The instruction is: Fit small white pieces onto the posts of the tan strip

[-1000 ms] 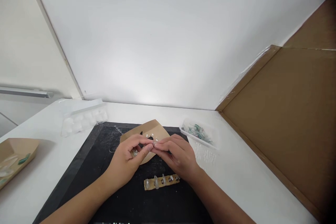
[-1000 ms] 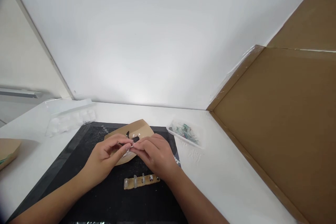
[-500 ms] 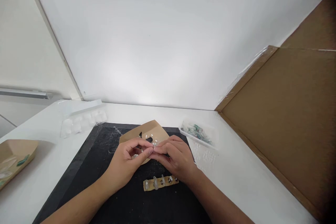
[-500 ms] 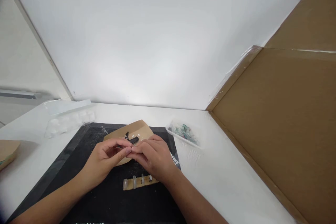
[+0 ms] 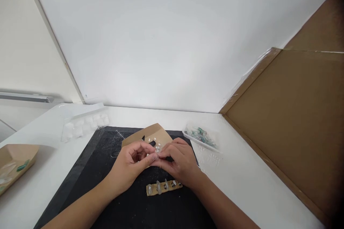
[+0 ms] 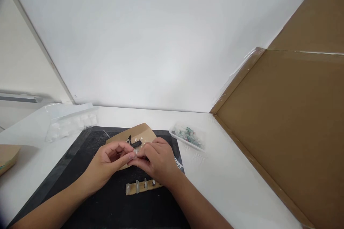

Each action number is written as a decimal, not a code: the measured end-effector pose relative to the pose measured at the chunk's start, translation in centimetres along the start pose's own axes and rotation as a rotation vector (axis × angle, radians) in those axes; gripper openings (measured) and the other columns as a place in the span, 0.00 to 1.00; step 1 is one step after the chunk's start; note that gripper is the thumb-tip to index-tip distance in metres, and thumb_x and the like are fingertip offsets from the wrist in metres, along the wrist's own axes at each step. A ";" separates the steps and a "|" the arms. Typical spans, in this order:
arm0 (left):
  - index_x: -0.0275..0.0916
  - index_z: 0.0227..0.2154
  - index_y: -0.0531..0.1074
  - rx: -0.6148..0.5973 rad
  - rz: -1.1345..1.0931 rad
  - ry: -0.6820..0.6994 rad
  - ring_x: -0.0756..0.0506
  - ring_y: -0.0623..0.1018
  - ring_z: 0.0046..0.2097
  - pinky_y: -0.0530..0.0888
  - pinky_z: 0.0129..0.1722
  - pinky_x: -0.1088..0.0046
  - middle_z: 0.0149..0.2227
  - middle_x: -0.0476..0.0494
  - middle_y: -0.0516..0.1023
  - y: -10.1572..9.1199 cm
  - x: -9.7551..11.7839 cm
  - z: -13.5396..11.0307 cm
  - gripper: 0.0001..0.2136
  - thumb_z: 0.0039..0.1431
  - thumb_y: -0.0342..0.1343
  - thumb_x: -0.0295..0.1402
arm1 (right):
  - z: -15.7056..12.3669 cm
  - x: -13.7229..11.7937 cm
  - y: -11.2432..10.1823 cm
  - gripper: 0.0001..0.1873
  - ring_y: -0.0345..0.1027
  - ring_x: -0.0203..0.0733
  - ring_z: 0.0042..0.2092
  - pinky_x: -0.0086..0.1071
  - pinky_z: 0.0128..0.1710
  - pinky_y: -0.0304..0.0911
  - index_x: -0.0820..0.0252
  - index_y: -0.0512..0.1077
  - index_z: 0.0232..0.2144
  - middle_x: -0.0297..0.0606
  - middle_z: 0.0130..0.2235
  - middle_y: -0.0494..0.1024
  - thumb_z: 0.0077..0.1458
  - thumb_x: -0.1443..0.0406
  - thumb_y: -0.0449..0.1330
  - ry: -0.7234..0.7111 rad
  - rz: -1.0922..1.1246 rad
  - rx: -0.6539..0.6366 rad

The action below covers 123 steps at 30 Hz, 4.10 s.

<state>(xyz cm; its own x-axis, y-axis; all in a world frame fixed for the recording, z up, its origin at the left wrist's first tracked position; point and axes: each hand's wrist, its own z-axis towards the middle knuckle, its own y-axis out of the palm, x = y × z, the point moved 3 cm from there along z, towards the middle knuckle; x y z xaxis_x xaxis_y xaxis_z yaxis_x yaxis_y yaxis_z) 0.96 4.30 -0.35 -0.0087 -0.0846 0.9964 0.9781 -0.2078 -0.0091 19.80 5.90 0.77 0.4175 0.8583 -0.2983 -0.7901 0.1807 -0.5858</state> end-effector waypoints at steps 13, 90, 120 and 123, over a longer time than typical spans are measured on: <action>0.38 0.37 0.71 -0.093 -0.047 -0.031 0.48 0.77 0.38 0.72 0.37 0.73 0.36 0.46 0.78 0.4 0.4 0.2 0.14 0.63 0.66 0.43 | 0.3 -0.1 0.0 0.10 0.76 0.40 0.36 0.36 0.40 0.60 0.54 0.72 0.41 0.32 0.33 0.81 0.62 0.62 0.70 0.011 0.023 -0.030; 0.36 0.46 0.77 -0.449 0.923 0.842 0.44 0.74 0.36 0.76 0.46 0.61 0.35 0.43 0.82 3.1 1.8 -2.1 0.08 0.68 0.56 0.23 | -6.4 2.4 -6.0 0.20 0.67 0.35 0.33 0.28 0.30 0.60 0.52 0.82 0.44 0.34 0.34 0.73 0.54 0.49 0.73 0.299 0.202 -0.419; 0.34 0.46 0.76 -0.484 0.969 0.833 0.44 0.74 0.37 0.75 0.51 0.59 0.35 0.43 0.80 3.1 1.7 -2.2 0.08 0.70 0.53 0.23 | -6.9 2.8 -5.5 0.21 0.70 0.35 0.33 0.28 0.32 0.68 0.54 0.82 0.42 0.33 0.35 0.73 0.50 0.50 0.76 0.417 0.312 -0.449; 0.35 0.46 0.76 -0.488 0.976 0.818 0.43 0.74 0.38 0.75 0.50 0.59 0.35 0.42 0.79 3.1 1.6 -2.2 0.08 0.69 0.54 0.23 | -6.9 2.9 -5.4 0.21 0.70 0.35 0.34 0.28 0.33 0.69 0.54 0.82 0.42 0.34 0.36 0.74 0.50 0.51 0.76 0.432 0.339 -0.450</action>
<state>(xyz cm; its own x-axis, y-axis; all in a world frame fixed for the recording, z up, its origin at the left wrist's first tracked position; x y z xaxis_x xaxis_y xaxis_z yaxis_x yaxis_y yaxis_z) 3.57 1.40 1.03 0.3512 -0.9064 0.2348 0.4861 -0.0378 -0.8731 28.37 4.05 -2.17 0.3956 0.5482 -0.7369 -0.6849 -0.3584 -0.6344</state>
